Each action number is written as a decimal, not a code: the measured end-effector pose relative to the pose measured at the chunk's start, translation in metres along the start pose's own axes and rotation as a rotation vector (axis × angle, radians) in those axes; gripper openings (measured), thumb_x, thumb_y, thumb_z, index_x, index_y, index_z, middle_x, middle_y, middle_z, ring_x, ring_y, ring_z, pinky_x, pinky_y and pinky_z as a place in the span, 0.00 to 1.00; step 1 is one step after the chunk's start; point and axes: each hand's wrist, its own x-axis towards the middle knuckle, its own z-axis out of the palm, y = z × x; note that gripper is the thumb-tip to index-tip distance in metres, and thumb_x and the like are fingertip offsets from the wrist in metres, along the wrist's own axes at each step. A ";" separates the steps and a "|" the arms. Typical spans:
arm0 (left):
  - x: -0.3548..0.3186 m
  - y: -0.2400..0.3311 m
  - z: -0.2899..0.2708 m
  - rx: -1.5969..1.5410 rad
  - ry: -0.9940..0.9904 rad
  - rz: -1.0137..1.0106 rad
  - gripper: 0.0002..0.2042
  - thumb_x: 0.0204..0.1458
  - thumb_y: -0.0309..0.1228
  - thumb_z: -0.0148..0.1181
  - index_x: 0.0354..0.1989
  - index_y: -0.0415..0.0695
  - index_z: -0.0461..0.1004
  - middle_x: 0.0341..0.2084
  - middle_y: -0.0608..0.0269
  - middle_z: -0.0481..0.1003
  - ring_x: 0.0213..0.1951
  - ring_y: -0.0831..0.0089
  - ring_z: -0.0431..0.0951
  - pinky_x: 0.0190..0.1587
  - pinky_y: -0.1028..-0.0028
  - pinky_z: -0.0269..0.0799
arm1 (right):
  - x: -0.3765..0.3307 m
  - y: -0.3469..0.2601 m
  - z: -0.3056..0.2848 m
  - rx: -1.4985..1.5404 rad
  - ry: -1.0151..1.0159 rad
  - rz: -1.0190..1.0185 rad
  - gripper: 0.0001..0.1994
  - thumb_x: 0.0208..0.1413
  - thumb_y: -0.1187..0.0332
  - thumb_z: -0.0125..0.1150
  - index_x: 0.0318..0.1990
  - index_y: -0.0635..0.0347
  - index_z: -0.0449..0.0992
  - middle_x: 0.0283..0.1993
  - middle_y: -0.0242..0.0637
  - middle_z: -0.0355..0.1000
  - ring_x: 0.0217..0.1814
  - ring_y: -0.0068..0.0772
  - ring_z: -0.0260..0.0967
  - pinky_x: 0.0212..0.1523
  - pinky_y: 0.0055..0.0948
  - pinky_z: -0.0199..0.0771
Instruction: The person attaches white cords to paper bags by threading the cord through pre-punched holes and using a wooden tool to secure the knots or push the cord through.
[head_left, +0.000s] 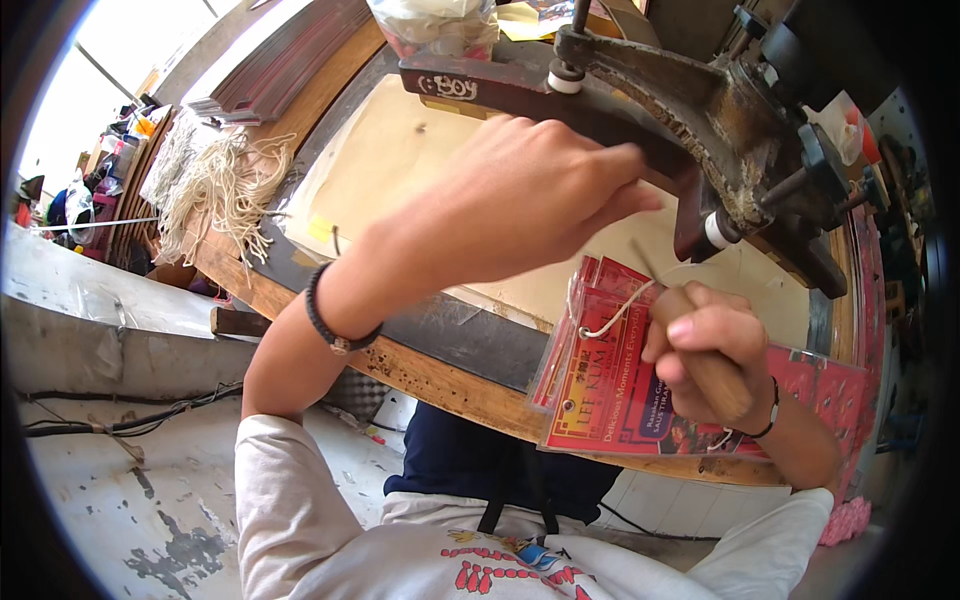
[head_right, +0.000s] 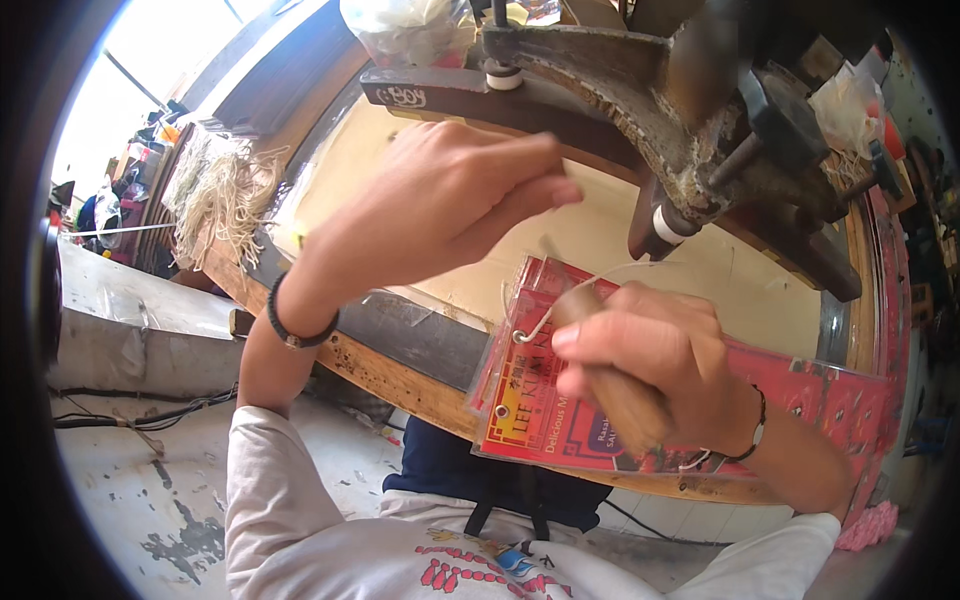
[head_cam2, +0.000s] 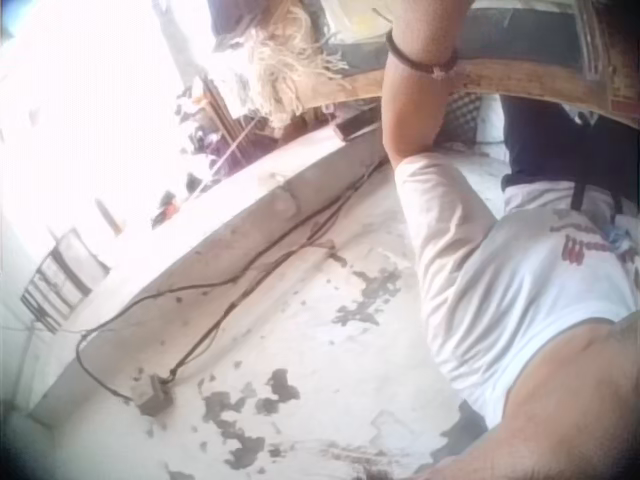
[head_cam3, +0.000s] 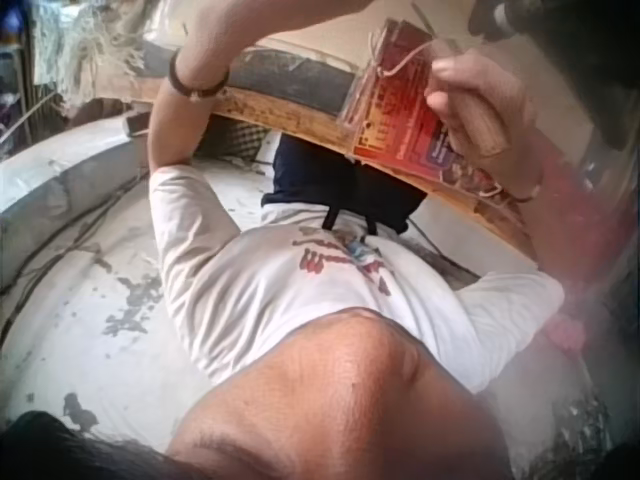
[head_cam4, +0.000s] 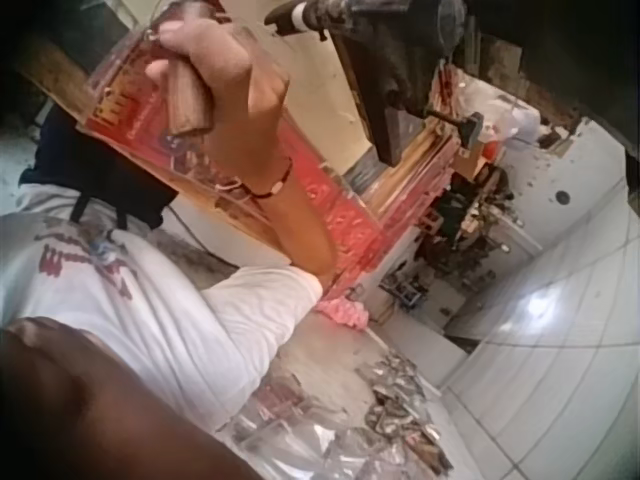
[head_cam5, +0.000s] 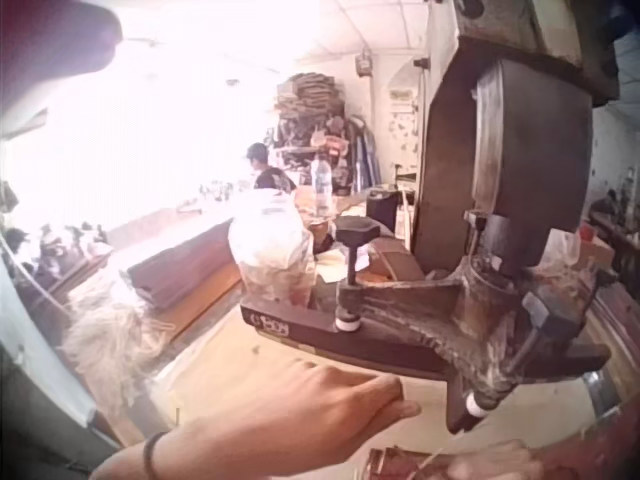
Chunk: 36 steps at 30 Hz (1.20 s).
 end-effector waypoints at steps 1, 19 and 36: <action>-0.002 -0.006 -0.001 0.072 -0.104 0.017 0.09 0.59 0.35 0.58 0.34 0.41 0.76 0.17 0.53 0.72 0.25 0.53 0.75 0.28 0.62 0.69 | -0.001 0.001 -0.002 0.065 -0.035 -0.004 0.20 0.47 0.67 0.73 0.47 0.60 0.74 0.26 0.35 0.74 0.23 0.33 0.72 0.22 0.30 0.71; -0.001 -0.012 0.006 -0.117 -0.281 0.081 0.07 0.53 0.32 0.65 0.34 0.42 0.81 0.29 0.60 0.77 0.32 0.61 0.78 0.31 0.66 0.74 | -0.015 -0.003 -0.008 0.372 0.079 0.214 0.15 0.63 0.59 0.59 0.45 0.65 0.74 0.50 0.41 0.70 0.40 0.35 0.74 0.43 0.30 0.75; 0.003 -0.005 0.000 -0.590 -0.307 -0.295 0.07 0.55 0.29 0.64 0.37 0.39 0.80 0.26 0.62 0.80 0.27 0.81 0.76 0.31 0.78 0.70 | -0.007 -0.009 -0.013 0.360 -0.017 0.122 0.15 0.59 0.62 0.65 0.47 0.62 0.73 0.44 0.37 0.75 0.40 0.36 0.77 0.42 0.31 0.79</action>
